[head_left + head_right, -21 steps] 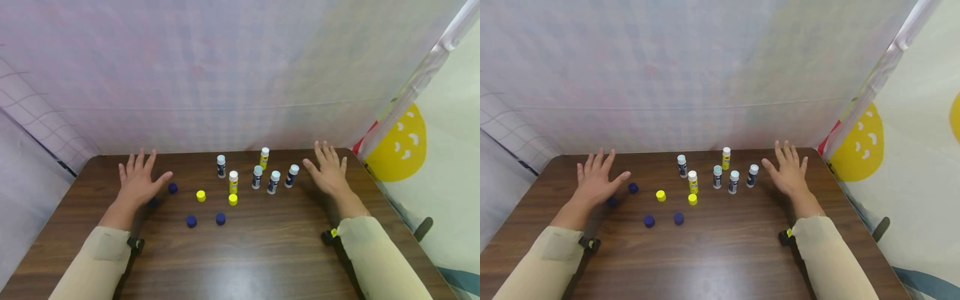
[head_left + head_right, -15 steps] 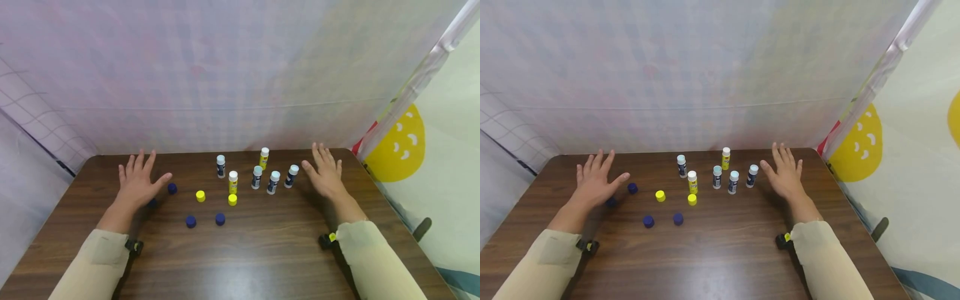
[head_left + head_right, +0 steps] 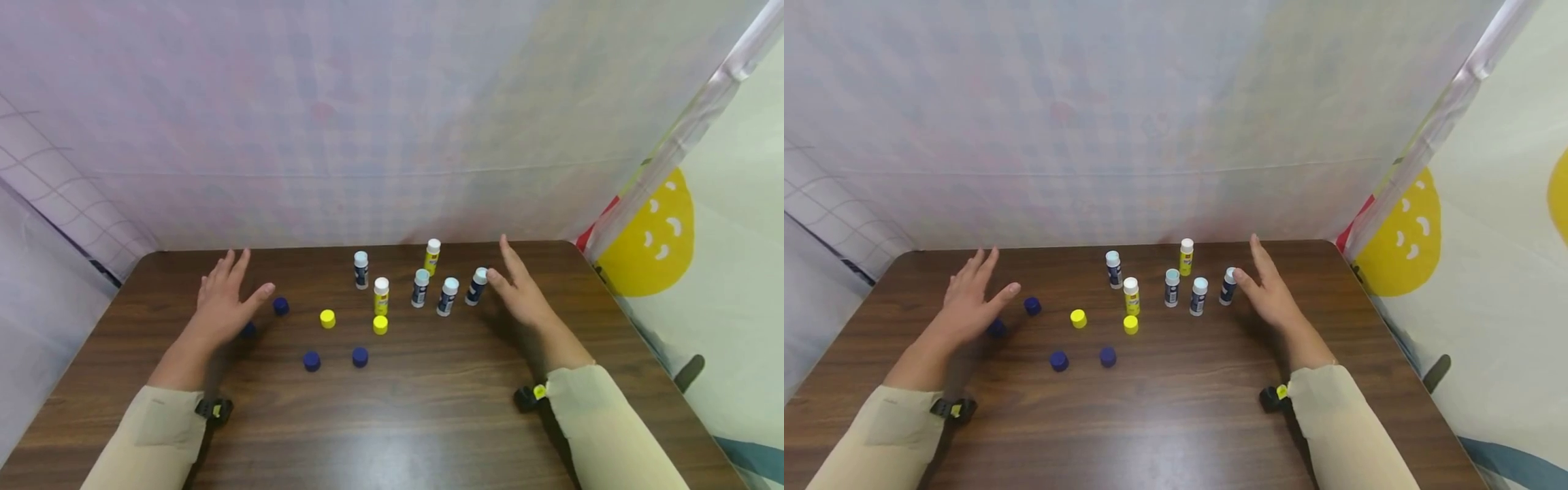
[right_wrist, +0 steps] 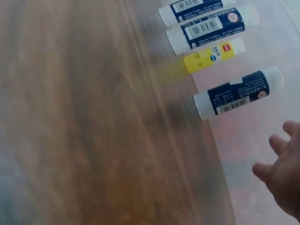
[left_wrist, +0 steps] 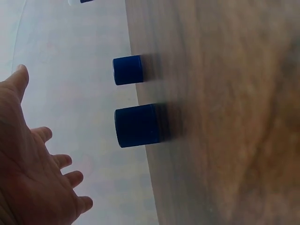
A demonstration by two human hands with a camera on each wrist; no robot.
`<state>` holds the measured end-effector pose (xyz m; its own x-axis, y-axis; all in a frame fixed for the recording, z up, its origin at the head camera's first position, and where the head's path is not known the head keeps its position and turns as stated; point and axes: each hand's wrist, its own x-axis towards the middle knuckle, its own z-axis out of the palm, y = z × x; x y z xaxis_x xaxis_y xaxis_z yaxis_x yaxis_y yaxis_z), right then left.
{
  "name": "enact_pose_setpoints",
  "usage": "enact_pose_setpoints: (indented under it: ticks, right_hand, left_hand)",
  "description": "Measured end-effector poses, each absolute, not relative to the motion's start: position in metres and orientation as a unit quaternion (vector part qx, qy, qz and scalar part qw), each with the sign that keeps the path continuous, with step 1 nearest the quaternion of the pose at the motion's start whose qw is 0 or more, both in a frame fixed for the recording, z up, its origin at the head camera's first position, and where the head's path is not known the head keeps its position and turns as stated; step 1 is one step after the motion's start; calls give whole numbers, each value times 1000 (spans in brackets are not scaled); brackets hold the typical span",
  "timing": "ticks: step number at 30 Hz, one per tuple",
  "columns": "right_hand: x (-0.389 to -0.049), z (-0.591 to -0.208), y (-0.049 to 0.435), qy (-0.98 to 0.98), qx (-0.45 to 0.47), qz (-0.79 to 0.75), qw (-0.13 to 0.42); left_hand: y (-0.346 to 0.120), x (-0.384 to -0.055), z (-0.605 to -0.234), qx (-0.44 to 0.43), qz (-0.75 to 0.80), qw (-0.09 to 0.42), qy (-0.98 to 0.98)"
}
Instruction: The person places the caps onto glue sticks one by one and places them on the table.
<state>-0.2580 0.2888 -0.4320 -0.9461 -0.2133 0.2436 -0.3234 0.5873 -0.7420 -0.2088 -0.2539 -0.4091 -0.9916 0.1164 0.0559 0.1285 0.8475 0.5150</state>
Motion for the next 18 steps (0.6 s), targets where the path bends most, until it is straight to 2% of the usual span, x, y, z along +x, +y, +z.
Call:
enact_pose_setpoints:
  ticks: [8, 18]
  right_hand:
    - [-259, -435, 284, -841, 156, 517, 45]
    - [-258, -438, 285, -801, 152, 579, -8]
  left_hand:
    - [-257, -200, -411, -75, -290, -4, -954]
    - [-262, -200, -412, -72, -311, -47, -947]
